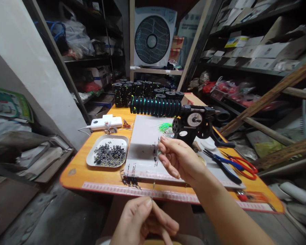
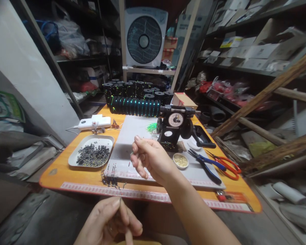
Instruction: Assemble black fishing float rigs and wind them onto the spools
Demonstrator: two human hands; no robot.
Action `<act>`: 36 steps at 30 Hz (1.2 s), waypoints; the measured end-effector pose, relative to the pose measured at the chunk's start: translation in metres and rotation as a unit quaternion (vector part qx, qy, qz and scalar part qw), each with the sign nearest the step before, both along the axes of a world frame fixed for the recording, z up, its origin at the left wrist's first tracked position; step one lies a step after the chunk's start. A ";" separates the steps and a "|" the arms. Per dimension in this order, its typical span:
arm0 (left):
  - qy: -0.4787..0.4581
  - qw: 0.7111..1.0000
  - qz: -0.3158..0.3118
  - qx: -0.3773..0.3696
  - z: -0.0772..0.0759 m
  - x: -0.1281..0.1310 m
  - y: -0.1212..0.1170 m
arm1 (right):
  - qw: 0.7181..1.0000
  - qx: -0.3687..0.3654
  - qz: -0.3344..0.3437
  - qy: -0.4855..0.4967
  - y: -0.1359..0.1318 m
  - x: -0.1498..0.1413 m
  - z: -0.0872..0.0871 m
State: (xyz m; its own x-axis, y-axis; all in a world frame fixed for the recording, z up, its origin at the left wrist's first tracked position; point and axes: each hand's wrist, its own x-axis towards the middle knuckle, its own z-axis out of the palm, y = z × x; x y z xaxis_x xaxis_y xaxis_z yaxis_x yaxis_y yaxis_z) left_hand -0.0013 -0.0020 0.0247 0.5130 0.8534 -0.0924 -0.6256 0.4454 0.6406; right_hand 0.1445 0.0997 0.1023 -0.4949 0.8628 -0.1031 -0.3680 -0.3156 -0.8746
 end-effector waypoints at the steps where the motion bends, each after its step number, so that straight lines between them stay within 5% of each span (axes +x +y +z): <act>1: 0.009 1.000 0.008 0.008 -0.001 0.000 0.001 | 1.000 0.007 0.003 -0.003 0.000 0.000 0.000; 6: 0.098 0.991 0.069 0.059 0.001 -0.001 0.010 | 0.996 0.075 0.022 -0.046 0.000 0.004 0.010; 12: 0.101 0.983 0.075 0.135 0.014 -0.002 0.037 | 0.977 0.164 0.022 -0.135 -0.004 0.011 0.036; 17: 0.226 0.927 0.154 0.258 0.037 0.004 0.061 | 0.959 0.198 0.013 -0.201 -0.006 0.013 0.050; 23: 0.229 0.890 0.232 0.318 0.065 0.014 0.077 | 0.959 0.201 0.003 -0.201 -0.005 0.014 0.052; 27: 0.191 0.919 0.185 0.291 0.063 0.016 0.072 | 0.989 0.114 0.015 -0.092 -0.001 0.011 0.040; 31: 0.083 0.981 0.088 0.150 0.050 0.016 0.059 | 0.999 -0.031 0.023 -0.010 0.004 0.006 0.020; 36: 0.032 0.996 0.060 0.049 0.037 0.015 0.041 | 0.999 -0.043 0.031 0.007 0.008 0.004 0.008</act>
